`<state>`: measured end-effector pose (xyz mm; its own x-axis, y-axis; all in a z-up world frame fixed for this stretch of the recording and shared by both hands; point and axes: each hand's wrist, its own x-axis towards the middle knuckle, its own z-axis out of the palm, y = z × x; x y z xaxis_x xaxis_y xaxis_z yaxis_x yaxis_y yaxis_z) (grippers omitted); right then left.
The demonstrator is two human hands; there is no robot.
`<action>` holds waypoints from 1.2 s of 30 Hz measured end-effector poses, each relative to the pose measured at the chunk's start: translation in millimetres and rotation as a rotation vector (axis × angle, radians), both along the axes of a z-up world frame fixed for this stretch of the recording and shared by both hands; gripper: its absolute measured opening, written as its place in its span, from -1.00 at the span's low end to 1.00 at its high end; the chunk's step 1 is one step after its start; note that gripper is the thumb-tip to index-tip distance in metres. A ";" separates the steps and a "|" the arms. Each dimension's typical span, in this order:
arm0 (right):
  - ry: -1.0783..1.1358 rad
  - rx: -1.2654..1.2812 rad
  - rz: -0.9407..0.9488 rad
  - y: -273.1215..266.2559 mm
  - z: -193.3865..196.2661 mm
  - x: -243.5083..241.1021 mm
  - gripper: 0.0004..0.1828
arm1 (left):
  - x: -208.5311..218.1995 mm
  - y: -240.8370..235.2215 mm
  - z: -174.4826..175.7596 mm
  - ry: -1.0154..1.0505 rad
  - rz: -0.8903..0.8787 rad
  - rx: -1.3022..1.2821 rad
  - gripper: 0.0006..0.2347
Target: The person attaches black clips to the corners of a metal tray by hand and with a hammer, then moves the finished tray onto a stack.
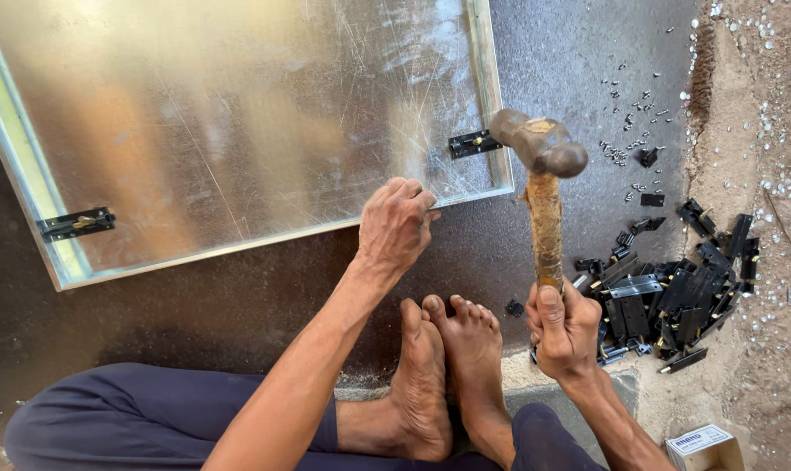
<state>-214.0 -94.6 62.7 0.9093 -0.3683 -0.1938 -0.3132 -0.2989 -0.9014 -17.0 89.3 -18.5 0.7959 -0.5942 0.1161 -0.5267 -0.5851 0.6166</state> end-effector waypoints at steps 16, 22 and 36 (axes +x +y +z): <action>-0.242 -0.060 -0.032 -4.0 -3.7 -9.0 -0.55 | 121.9 -50.8 3.3 0.529 0.139 -0.169 -0.85; 0.342 -0.308 0.009 2.7 -10.4 -12.5 -0.49 | 129.6 -46.3 -14.7 0.498 0.086 -0.248 -0.77; 0.218 -0.109 -0.061 -4.4 12.0 9.7 -0.50 | 127.6 -65.2 24.9 0.310 0.128 0.164 -0.85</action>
